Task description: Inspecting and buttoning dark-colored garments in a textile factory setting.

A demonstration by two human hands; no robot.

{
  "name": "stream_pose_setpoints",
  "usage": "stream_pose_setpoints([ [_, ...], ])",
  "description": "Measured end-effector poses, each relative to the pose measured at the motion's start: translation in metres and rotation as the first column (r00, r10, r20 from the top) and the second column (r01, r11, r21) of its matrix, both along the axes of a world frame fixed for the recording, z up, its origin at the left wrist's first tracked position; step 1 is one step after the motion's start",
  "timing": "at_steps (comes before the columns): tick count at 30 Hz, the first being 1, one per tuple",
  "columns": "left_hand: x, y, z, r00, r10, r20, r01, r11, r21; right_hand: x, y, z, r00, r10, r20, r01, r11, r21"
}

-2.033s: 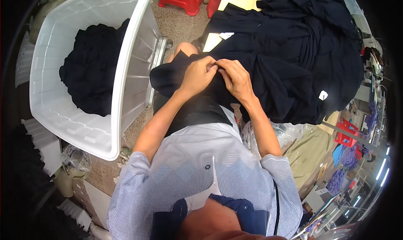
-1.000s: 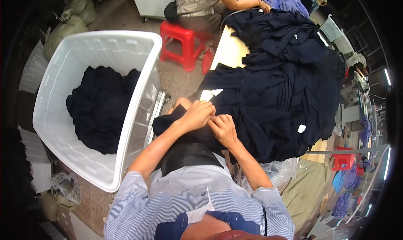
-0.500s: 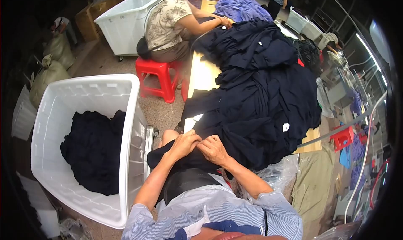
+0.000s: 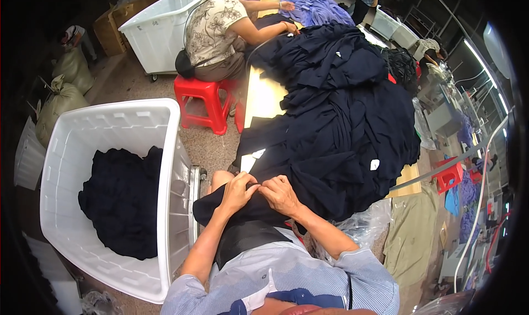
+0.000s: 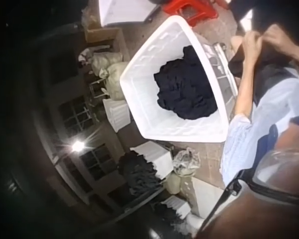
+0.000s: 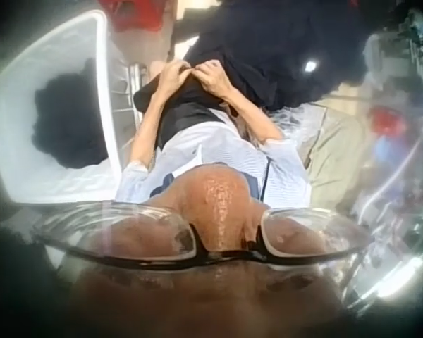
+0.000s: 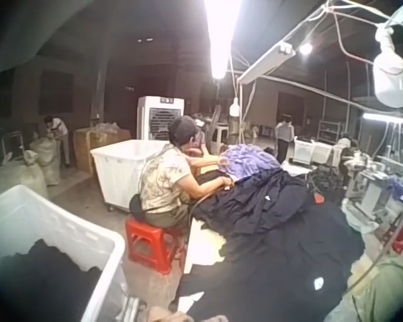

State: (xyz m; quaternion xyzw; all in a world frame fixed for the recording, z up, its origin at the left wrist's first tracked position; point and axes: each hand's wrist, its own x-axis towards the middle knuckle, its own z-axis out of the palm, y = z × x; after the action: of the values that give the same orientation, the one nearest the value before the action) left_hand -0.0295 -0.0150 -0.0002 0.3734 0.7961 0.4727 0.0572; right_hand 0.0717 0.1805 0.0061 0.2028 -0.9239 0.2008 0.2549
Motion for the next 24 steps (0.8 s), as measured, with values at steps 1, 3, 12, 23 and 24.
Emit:
stream_pose_setpoints([
  [1, 0.001, -0.002, -0.002, 0.998, 0.032, 0.052, -0.034, 0.999, 0.039, -0.001, 0.0, 0.002, 1.0, -0.005, 0.002, 0.005, 1.0, -0.012],
  [3, 0.006, -0.003, -0.006, 1.0, 0.024, 0.009, -0.024, 0.996, 0.08, 0.0, -0.003, 0.005, 1.0, -0.003, 0.024, 0.004, 1.0, -0.025],
  [12, 0.008, -0.003, -0.015, 0.993, 0.063, 0.096, -0.075, 0.99, 0.117, -0.004, -0.013, 0.0, 0.998, -0.058, -0.002, 0.057, 0.996, -0.071],
  [23, 0.009, -0.003, -0.02, 0.998, 0.052, -0.027, -0.051, 0.997, 0.056, -0.013, -0.017, -0.004, 0.997, -0.078, -0.008, 0.071, 0.947, -0.313],
  [24, 0.009, -0.003, -0.02, 0.998, 0.055, -0.027, -0.053, 0.997, 0.052, -0.014, -0.019, -0.005, 0.996, -0.093, -0.009, 0.084, 0.937, -0.338],
])
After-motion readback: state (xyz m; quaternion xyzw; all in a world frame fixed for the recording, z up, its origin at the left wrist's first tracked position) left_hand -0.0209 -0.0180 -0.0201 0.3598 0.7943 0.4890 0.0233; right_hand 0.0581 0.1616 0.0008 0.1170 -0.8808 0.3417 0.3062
